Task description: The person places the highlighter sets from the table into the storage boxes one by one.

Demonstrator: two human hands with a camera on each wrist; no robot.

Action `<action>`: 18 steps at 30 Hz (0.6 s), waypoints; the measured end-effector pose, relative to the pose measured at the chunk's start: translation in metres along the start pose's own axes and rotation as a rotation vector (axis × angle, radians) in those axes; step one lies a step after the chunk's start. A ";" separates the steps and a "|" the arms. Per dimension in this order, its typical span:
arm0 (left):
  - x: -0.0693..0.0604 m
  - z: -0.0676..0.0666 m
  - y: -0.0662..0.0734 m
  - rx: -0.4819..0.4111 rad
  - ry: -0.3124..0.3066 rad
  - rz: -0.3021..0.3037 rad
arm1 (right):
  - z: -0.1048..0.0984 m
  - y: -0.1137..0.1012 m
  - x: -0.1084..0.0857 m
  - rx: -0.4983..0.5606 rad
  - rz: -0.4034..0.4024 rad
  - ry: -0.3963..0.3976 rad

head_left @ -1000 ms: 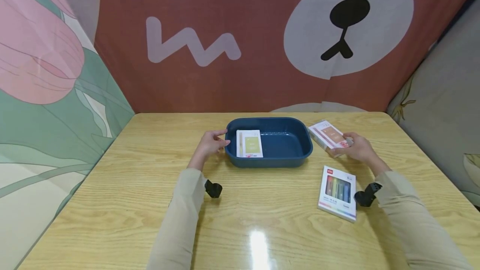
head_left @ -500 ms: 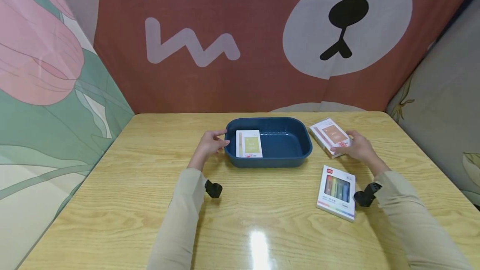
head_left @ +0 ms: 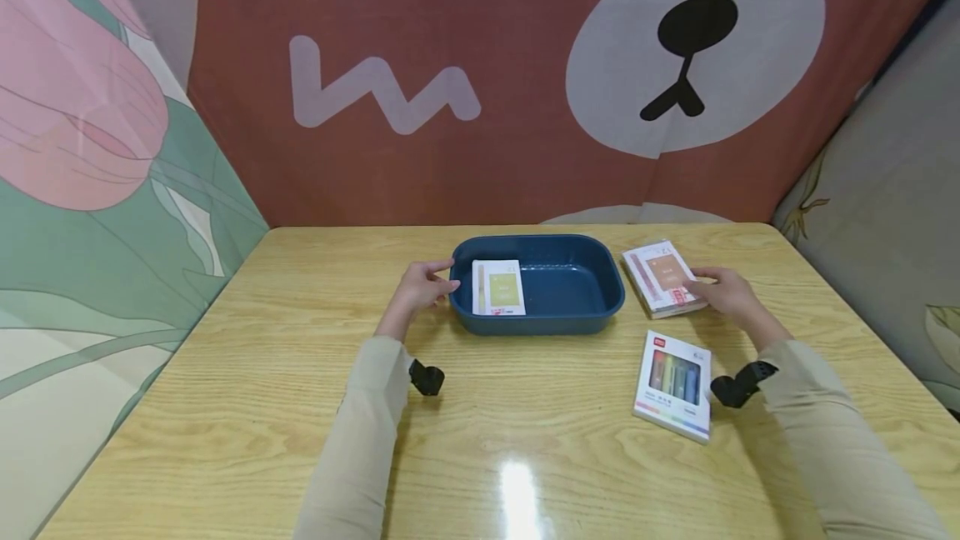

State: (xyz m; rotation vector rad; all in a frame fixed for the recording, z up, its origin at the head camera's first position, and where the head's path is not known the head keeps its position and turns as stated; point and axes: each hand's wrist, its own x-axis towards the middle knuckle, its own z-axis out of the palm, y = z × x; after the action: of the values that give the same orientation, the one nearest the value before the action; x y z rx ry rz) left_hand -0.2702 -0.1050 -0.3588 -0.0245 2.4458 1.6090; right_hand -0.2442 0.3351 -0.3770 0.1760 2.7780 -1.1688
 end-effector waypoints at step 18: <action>0.001 -0.001 -0.001 -0.005 -0.001 -0.009 | -0.008 0.007 -0.002 0.477 0.114 -0.107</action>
State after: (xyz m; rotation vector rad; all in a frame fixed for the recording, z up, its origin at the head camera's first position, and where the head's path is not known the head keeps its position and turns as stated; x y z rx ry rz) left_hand -0.2709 -0.1058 -0.3595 -0.0355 2.4370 1.6112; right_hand -0.2414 0.3456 -0.3755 0.2987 2.3196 -1.7298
